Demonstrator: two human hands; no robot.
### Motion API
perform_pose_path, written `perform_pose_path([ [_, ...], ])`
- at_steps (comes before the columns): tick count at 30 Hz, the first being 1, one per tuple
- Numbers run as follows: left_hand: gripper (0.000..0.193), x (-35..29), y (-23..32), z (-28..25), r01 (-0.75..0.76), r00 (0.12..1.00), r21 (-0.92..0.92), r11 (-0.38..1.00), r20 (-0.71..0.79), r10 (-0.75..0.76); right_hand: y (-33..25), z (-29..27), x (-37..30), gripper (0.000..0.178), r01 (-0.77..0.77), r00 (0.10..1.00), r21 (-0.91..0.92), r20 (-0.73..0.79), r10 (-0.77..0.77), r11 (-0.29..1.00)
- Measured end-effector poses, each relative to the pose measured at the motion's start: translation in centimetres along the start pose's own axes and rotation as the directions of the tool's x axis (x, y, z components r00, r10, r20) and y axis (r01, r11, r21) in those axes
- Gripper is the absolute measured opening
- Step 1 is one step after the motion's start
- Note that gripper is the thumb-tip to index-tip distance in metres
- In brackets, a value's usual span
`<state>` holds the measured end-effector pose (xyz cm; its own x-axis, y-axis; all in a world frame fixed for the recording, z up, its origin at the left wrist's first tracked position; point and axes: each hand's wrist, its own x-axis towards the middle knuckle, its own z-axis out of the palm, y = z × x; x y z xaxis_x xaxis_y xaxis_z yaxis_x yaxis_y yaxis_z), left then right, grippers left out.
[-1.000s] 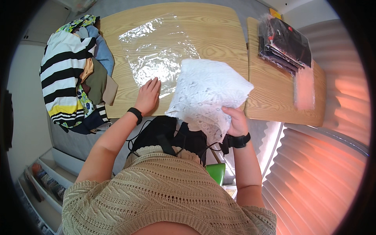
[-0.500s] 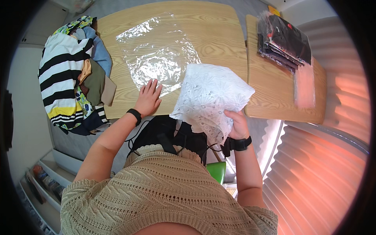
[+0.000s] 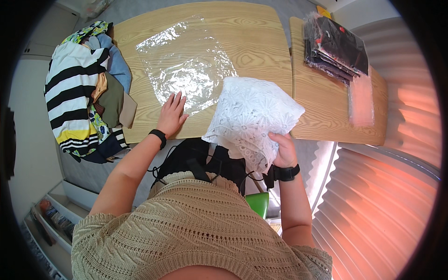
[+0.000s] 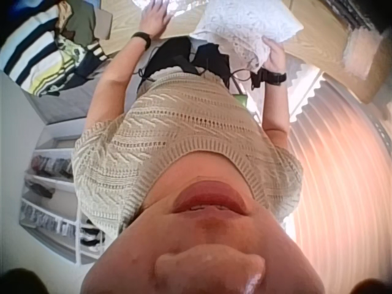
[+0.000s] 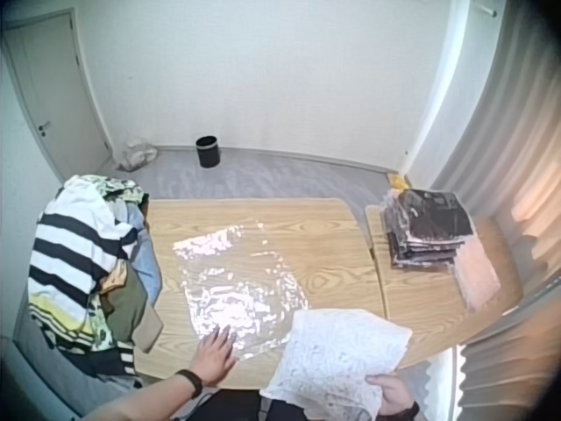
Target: Folding garments and placing them into clear plastic packaging bags.
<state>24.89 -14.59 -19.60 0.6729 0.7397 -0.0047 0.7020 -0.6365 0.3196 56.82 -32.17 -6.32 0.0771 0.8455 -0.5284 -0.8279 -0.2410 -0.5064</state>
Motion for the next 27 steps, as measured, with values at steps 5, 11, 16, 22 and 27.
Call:
perform_pose_path([
  [5, 0.049, -0.2, -0.4, 1.0, 0.009, 0.998, 0.069, 0.998, -0.056, -0.005, 0.0, 0.2, -0.3, 0.055, 0.008, 1.0, -0.011, 0.026, -0.008, 1.0],
  [11, 0.036, 0.7, -0.1, 0.5, 0.029, 0.997, 0.07, 0.997, -0.073, -0.024, -0.1, 0.3, -0.8, 0.056, 0.003, 1.0, -0.009, 0.026, -0.003, 1.0],
  [16, 0.033, 1.2, -0.2, 0.4, 0.06, 0.982, -0.116, 0.991, -0.169, -0.079, 0.0, 0.5, -1.1, 0.056, 0.005, 1.0, -0.014, 0.029, -0.004, 1.0],
  [22, 0.041, 1.9, 0.0, -1.1, -0.034, 0.997, -0.197, 0.98, -0.081, 0.018, 0.6, 0.0, -1.3, 0.056, 0.017, 1.0, -0.036, 0.023, -0.017, 0.999],
  [27, 0.038, 2.3, -0.1, -1.7, -0.159, 0.983, -0.07, 0.985, -0.1, 0.151, 0.8, 0.7, -1.1, 0.055, -0.02, 0.997, -0.04, 0.073, 0.023, 0.999],
])
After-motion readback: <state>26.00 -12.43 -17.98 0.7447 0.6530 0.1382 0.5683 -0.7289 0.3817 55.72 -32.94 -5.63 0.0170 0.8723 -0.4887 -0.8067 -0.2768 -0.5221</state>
